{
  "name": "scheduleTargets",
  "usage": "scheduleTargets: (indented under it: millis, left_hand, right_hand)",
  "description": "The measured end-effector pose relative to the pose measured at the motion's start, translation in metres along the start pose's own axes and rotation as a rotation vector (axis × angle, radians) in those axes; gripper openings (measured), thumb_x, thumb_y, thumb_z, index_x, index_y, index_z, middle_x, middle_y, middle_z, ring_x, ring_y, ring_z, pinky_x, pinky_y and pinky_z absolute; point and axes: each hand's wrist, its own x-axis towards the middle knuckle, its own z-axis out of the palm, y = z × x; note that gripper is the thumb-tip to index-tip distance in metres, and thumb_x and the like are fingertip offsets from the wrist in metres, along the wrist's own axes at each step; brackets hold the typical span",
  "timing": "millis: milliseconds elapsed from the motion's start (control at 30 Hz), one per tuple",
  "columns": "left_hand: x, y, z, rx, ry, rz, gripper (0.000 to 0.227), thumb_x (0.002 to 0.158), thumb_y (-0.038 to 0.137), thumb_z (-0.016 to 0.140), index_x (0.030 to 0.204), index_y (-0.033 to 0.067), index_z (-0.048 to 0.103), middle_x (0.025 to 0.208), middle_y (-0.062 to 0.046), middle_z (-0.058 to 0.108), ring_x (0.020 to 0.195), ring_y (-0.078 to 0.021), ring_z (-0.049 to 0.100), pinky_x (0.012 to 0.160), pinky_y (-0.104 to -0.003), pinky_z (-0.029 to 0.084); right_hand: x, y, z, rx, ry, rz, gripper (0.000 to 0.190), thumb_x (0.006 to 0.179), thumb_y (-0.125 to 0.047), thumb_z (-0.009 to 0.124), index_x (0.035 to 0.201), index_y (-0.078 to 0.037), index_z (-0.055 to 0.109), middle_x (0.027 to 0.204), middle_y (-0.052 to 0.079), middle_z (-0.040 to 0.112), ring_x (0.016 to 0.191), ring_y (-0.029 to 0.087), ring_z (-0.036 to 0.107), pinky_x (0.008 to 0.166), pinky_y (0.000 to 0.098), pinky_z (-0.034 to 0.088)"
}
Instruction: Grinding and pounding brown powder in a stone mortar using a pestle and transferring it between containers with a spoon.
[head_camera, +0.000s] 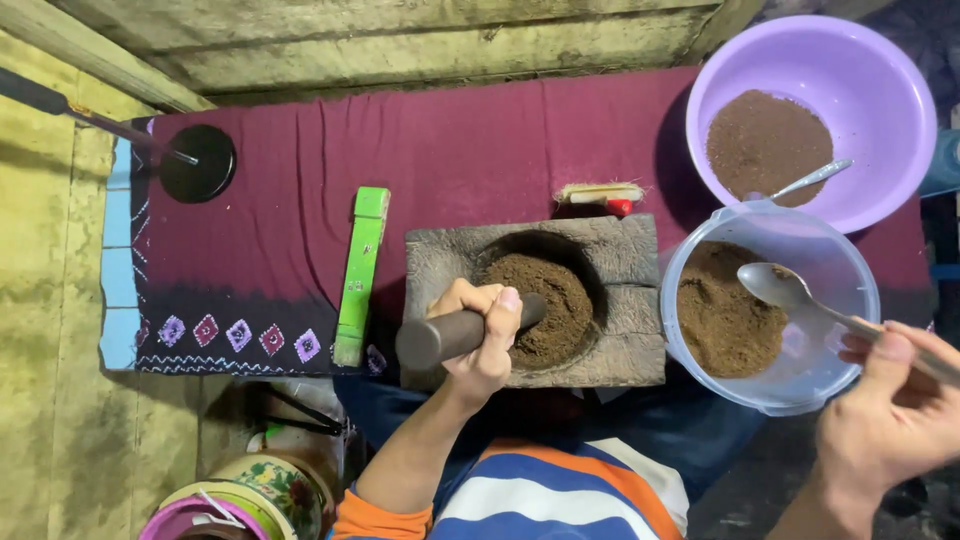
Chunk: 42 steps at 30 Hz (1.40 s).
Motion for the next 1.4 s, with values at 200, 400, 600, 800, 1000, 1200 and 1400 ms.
scheduleTargets:
  millis: [200,400,600,800,1000,1200,1400]
  left_hand:
    - [-0.005,0.002,0.002,0.028,0.043,0.114,0.032,0.092,0.004,0.059,0.069,0.0095,0.037,0.048,-0.003,0.037,0.039,-0.0115,0.038,0.045,-0.028,0.038]
    - [-0.006,-0.002,0.005,0.059,0.045,0.081,0.032,0.093,0.007,0.062,0.069,0.011,0.04,0.049,-0.002,0.041,0.042,-0.0107,0.04,0.049,-0.029,0.041]
    - [-0.01,-0.008,0.001,-0.043,0.043,0.066,0.033,0.096,0.006,0.058,0.071,0.0103,0.038,0.05,-0.005,0.04,0.041,-0.0128,0.04,0.045,-0.028,0.036]
    - [-0.011,-0.005,0.002,-0.057,0.029,0.066,0.033,0.095,0.006,0.06,0.07,0.011,0.037,0.051,-0.004,0.04,0.042,-0.0121,0.04,0.044,-0.028,0.036]
    - [-0.011,-0.007,0.0,-0.1,0.021,-0.006,0.032,0.098,0.008,0.058,0.076,0.013,0.036,0.052,-0.002,0.041,0.046,-0.0112,0.04,0.047,-0.028,0.035]
    - [-0.008,-0.007,-0.003,-0.181,0.007,0.084,0.031,0.099,0.002,0.055,0.075,0.011,0.038,0.051,-0.002,0.037,0.043,-0.012,0.037,0.045,-0.028,0.033]
    - [-0.007,0.057,0.007,-0.06,-0.032,0.057,0.033,0.097,0.008,0.059,0.073,0.0121,0.036,0.049,-0.004,0.04,0.04,-0.0127,0.04,0.042,-0.027,0.035]
  right_hand:
    - [0.035,-0.036,0.012,-0.163,-0.343,0.154,0.008,0.115,0.002,0.068,0.12,0.004,0.074,0.107,0.016,0.075,0.103,0.022,0.074,0.089,0.0287,0.057]
    - [0.05,-0.013,0.049,-0.142,-0.502,0.121,0.01,0.105,-0.005,0.068,0.108,-0.005,0.077,0.103,0.008,0.078,0.098,0.018,0.074,0.09,0.0283,0.056]
    - [0.055,-0.016,0.047,-0.222,-0.724,0.36,0.022,0.105,-0.024,0.062,0.112,-0.008,0.077,0.091,0.008,0.081,0.099,0.017,0.077,0.097,0.0317,0.053]
    - [0.053,-0.004,0.041,-0.032,-0.679,0.608,0.021,0.109,-0.016,0.06,0.113,0.001,0.072,0.091,0.019,0.077,0.084,0.026,0.078,0.088,0.0323,0.06]
    - [0.054,0.014,0.035,0.209,-0.588,0.616,0.019,0.111,-0.009,0.057,0.116,0.008,0.063,0.096,0.026,0.07,0.089,0.032,0.075,0.087,0.0399,0.065]
    - [0.059,0.021,0.016,0.245,-0.514,0.575,0.019,0.113,-0.009,0.059,0.12,0.009,0.063,0.094,0.027,0.069,0.087,0.03,0.073,0.088,0.0367,0.064]
    - [0.064,0.049,-0.007,0.23,-0.422,0.499,0.016,0.119,-0.008,0.059,0.121,0.008,0.06,0.099,0.028,0.068,0.088,0.031,0.073,0.088,0.0382,0.065]
